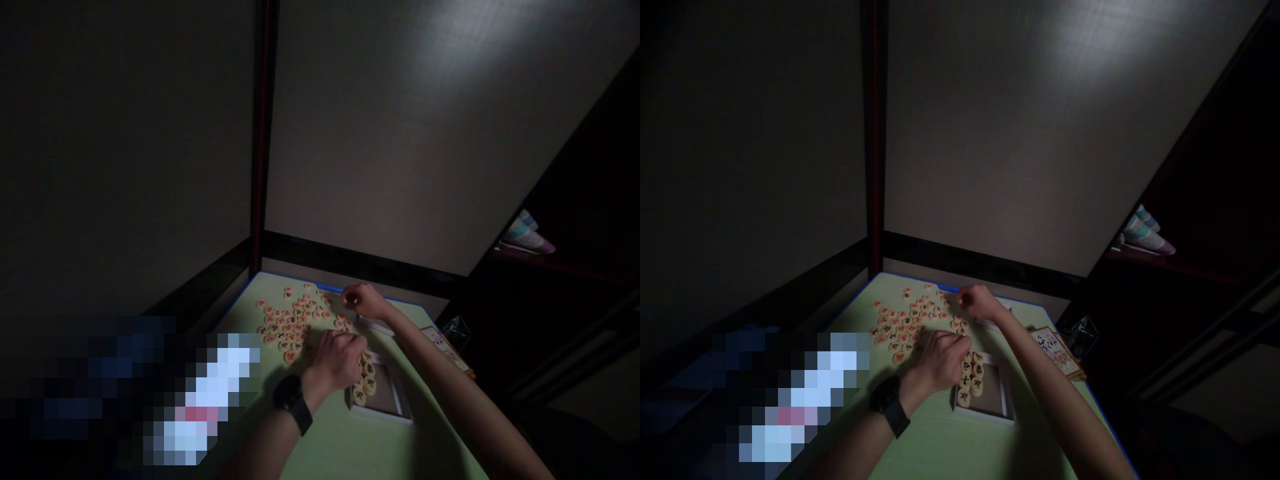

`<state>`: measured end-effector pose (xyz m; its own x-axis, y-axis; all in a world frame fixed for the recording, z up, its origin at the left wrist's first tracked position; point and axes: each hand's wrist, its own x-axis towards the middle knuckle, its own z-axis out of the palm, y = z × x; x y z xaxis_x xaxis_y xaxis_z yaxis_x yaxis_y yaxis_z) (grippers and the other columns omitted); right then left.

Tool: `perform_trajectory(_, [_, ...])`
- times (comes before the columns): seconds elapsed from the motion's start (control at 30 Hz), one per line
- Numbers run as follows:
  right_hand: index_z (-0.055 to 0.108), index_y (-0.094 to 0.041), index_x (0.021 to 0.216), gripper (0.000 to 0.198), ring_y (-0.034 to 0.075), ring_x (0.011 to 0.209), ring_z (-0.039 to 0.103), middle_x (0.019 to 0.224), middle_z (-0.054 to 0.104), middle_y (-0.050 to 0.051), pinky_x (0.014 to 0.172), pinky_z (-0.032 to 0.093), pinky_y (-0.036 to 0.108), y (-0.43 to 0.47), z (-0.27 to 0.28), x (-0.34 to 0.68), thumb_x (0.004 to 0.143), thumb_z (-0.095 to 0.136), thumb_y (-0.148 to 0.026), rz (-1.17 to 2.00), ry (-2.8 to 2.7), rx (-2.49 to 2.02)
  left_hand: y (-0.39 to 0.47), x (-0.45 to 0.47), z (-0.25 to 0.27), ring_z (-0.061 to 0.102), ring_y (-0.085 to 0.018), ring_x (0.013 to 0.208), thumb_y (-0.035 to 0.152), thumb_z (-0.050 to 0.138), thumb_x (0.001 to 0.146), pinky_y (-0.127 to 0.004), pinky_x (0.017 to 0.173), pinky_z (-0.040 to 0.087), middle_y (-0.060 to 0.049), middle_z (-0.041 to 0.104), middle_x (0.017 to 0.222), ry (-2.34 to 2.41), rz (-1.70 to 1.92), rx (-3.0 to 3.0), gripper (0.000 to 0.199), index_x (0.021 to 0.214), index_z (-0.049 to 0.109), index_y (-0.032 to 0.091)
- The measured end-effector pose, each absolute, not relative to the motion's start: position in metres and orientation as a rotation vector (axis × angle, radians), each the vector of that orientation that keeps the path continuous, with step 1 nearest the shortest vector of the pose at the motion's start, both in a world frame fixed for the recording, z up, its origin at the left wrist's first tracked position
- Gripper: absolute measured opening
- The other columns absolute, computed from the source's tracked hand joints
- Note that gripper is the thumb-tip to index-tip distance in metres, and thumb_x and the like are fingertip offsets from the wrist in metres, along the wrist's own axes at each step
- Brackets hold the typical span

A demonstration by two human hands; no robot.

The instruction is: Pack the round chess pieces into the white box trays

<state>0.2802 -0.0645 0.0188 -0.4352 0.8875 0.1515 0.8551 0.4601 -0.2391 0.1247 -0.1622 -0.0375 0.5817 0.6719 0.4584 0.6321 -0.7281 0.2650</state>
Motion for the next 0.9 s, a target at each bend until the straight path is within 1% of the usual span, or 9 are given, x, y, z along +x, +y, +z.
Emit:
perform_trajectory(0.13, [0.071, -0.015, 0.102, 0.029, 0.012, 0.058, 0.057, 0.070, 0.068, 0.001, 0.059, 0.041, 0.021, -0.089, 0.013, 0.304, 0.076, 0.057, -0.016, 0.220, -2.327, -1.492, -0.171, 0.128, -0.034, 0.063, -0.028, 0.078, 0.016, 0.052, 0.069, -0.040, 0.076, 0.047, -0.009, 0.067, 0.080, 1.114, 0.701, 2.750, 0.016, 0.083, 0.059, 0.018])
perform_trajectory(0.23, [0.072, -0.014, 0.097, 0.026, 0.012, 0.054, 0.053, 0.067, 0.065, 0.001, 0.054, 0.040, 0.022, -0.100, 0.002, 0.316, 0.076, 0.059, -0.023, 0.366, -2.232, -1.429, -0.174, 0.131, -0.035, 0.063, -0.029, 0.080, 0.021, 0.053, 0.072, -0.044, 0.081, 0.048, -0.010, 0.068, 0.083, 1.087, 0.679, 2.779, 0.016, 0.086, 0.060, 0.017])
perform_trajectory(0.33, [0.072, -0.014, 0.087, 0.020, 0.014, 0.061, 0.057, 0.076, 0.069, 0.004, 0.058, 0.044, 0.023, -0.104, -0.007, 0.320, 0.077, 0.061, -0.027, 0.483, -2.201, -1.347, -0.178, 0.134, -0.037, 0.063, -0.028, 0.078, 0.023, 0.054, 0.074, -0.044, 0.078, 0.049, -0.010, 0.068, 0.085, 0.975, 0.636, 2.836, 0.019, 0.090, 0.061, 0.016])
perform_trajectory(0.4, [0.072, -0.014, 0.083, 0.017, 0.015, 0.065, 0.059, 0.076, 0.070, 0.005, 0.061, 0.046, 0.024, -0.103, -0.009, 0.319, 0.076, 0.060, -0.025, 0.506, -2.203, -1.324, -0.182, 0.137, -0.037, 0.063, -0.028, 0.077, 0.024, 0.054, 0.074, -0.044, 0.075, 0.051, -0.010, 0.068, 0.087, 0.901, 0.589, 2.883, 0.021, 0.092, 0.061, 0.016])
perform_trajectory(0.47, [0.073, -0.014, 0.085, 0.018, 0.015, 0.065, 0.060, 0.075, 0.070, 0.004, 0.061, 0.046, 0.024, -0.102, -0.009, 0.317, 0.074, 0.060, -0.020, 0.469, -2.210, -1.337, -0.187, 0.139, -0.035, 0.063, -0.028, 0.078, 0.025, 0.055, 0.074, -0.044, 0.073, 0.052, -0.010, 0.068, 0.089, 0.852, 0.556, 2.923, 0.023, 0.094, 0.061, 0.016])
perform_trajectory(0.57, [0.074, -0.014, 0.096, 0.028, 0.015, 0.065, 0.062, 0.081, 0.072, 0.006, 0.062, 0.046, 0.024, -0.100, -0.005, 0.311, 0.073, 0.057, -0.015, 0.418, -2.227, -1.386, -0.193, 0.142, -0.033, 0.064, -0.028, 0.079, 0.027, 0.056, 0.076, -0.044, 0.076, 0.053, -0.010, 0.067, 0.088, 0.824, 0.545, 2.956, 0.022, 0.095, 0.060, 0.015])
perform_trajectory(0.73, [0.075, -0.013, 0.100, 0.032, 0.023, 0.085, 0.069, 0.097, 0.076, 0.011, 0.076, 0.050, 0.031, -0.098, -0.002, 0.295, 0.080, 0.050, -0.014, 0.428, -2.296, -1.405, -0.193, 0.144, -0.036, 0.064, -0.027, 0.078, 0.028, 0.056, 0.078, -0.044, 0.077, 0.053, -0.009, 0.067, 0.086, 0.800, 0.566, 2.953, 0.020, 0.093, 0.060, 0.016])
perform_trajectory(0.8, [0.076, -0.015, 0.099, 0.032, 0.024, 0.088, 0.069, 0.097, 0.077, 0.010, 0.078, 0.050, 0.032, -0.098, -0.001, 0.287, 0.083, 0.048, -0.015, 0.418, -2.324, -1.379, -0.191, 0.144, -0.038, 0.064, -0.027, 0.076, 0.029, 0.055, 0.078, -0.044, 0.075, 0.053, -0.009, 0.067, 0.085, 0.793, 0.583, 2.949, 0.020, 0.093, 0.060, 0.016])
perform_trajectory(0.9, [0.076, -0.015, 0.096, 0.030, 0.022, 0.082, 0.068, 0.087, 0.077, 0.006, 0.074, 0.049, 0.029, -0.099, 0.000, 0.274, 0.081, 0.051, -0.015, 0.397, -2.357, -1.363, -0.190, 0.145, -0.040, 0.064, -0.027, 0.074, 0.028, 0.055, 0.078, -0.043, 0.072, 0.053, -0.009, 0.067, 0.083, 0.807, 0.598, 2.934, 0.019, 0.091, 0.060, 0.016])
